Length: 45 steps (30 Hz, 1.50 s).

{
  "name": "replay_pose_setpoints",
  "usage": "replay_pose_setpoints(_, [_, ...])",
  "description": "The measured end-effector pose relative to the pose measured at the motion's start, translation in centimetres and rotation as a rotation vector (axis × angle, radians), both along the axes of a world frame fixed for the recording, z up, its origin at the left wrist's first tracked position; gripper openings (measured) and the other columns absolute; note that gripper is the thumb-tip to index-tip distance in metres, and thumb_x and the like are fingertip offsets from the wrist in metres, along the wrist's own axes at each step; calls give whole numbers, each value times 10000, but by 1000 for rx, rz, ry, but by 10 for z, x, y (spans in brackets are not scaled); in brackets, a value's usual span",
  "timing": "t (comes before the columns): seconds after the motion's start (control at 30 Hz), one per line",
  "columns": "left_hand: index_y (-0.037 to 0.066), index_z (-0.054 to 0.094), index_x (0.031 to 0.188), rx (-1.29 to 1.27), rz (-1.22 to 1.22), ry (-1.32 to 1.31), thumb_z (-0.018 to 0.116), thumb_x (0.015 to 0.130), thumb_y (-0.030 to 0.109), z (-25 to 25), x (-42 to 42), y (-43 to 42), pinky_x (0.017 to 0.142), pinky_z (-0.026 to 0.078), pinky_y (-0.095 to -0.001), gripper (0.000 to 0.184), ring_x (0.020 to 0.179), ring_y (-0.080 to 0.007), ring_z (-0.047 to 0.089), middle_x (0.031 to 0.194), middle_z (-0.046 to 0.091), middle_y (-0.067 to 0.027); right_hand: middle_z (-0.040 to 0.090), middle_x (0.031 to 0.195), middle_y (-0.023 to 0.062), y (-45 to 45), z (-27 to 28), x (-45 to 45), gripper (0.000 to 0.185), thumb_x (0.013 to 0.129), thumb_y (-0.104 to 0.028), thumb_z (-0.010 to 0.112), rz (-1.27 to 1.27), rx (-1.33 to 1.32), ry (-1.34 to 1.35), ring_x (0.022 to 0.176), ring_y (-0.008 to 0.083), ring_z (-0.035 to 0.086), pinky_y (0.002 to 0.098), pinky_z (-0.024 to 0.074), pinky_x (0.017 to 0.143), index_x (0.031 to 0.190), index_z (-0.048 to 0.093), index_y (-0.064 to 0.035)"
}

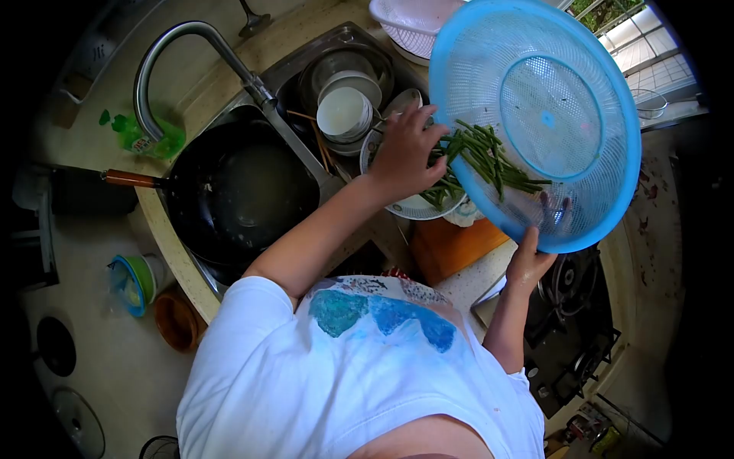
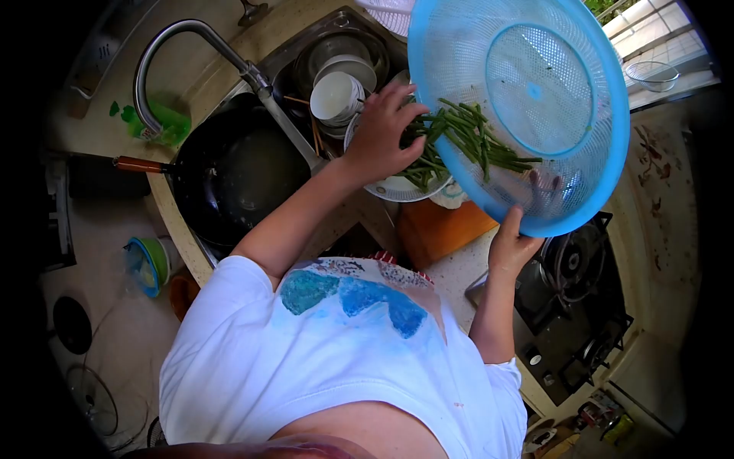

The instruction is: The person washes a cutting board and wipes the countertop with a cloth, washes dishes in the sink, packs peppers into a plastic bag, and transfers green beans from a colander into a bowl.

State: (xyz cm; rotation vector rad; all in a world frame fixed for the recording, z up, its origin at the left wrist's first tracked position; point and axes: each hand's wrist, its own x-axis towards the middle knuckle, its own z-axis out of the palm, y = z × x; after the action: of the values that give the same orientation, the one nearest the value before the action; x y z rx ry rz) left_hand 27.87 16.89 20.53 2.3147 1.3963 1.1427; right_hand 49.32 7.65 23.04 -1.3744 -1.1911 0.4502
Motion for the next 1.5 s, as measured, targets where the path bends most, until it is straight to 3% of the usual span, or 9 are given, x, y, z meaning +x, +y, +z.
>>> replay_pose_setpoints(0.13, [108, 517, 1080, 142, -304, -75, 643, 658, 221, 14, 33, 19, 954, 265, -493, 455, 1146, -328, 367, 1156, 424, -147, 473, 1185, 146, -3, -5, 0, 429, 807, -16, 469, -15, -78, -79, 1022, 204, 486, 283, 381, 863, 1215, 369, 74])
replay_pose_setpoints(0.27, [133, 563, 1007, 72, -328, 127, 643, 642, 246, 4, 47, 18, 866, 279, -566, 390, 999, -239, 454, 958, 479, -72, 470, 1194, 147, -1, 1, -4, 436, 807, -19, 470, -7, -94, -125, 1037, 208, 481, 300, 374, 880, 1219, 365, 74])
replay_pose_setpoints(0.4, [123, 567, 910, 30, -299, 203, 640, 623, 198, -1, 42, 9, 844, 310, -535, 306, 928, -222, 475, 839, 506, -44, 463, 1207, 157, 7, 2, -4, 482, 785, 4, 432, 6, -51, -91, 1083, 226, 462, 321, 364, 911, 1252, 334, 69])
replay_pose_setpoints(0.7, [118, 575, 877, 183, -18, 133, 629, 680, 166, -50, 21, -15, 883, 283, -503, 209, 1023, -212, 466, 914, 535, -20, 459, 1218, 167, 12, -6, 0, 523, 773, 10, 423, -61, -13, -151, 1117, 235, 445, 328, 354, 928, 1281, 306, 54])
replay_pose_setpoints(0.9, [105, 572, 908, 64, 109, 140, 623, 679, 169, -4, 9, -30, 878, 280, -472, 243, 1023, -233, 454, 939, 533, -33, 452, 1222, 177, 13, 4, -19, 562, 781, 11, 418, -21, 92, -152, 1134, 246, 434, 343, 346, 944, 1313, 240, 42])
replay_pose_setpoints(1.03, [104, 561, 945, 54, 118, 116, 624, 668, 178, -6, 10, -28, 887, 272, -479, 294, 1043, -239, 439, 979, 517, -45, 432, 1238, 194, 11, -1, -19, 609, 779, 21, 388, 19, 76, -185, 1155, 263, 415, 373, 339, 963, 1344, 162, 18])
replay_pose_setpoints(1.13, [121, 551, 979, 280, 93, 76, 629, 662, 192, -8, 22, -26, 892, 255, -507, 335, 1062, -241, 429, 1005, 500, -46, 428, 1245, 195, 10, -2, -22, 604, 776, 19, 381, 28, 74, -218, 1162, 268, 409, 380, 340, 964, 1342, 168, 22])
replay_pose_setpoints(1.27, [146, 552, 953, 126, -233, 91, 634, 676, 189, -9, 36, -25, 879, 242, -566, 292, 1067, -239, 426, 986, 498, -33, 419, 1255, 192, 9, -2, -24, 605, 773, 18, 381, 34, 72, -176, 1179, 267, 391, 386, 313, 984, 1340, 170, 25])
replay_pose_setpoints(1.5, [152, 575, 877, 173, -229, -10, 638, 699, 215, -10, 40, -23, 868, 233, -612, 199, 1049, -229, 431, 925, 519, -2, 417, 1260, 181, 12, -7, -19, 488, 774, 26, 384, -12, 98, -124, 1199, 250, 366, 371, 265, 1003, 1259, 343, 62])
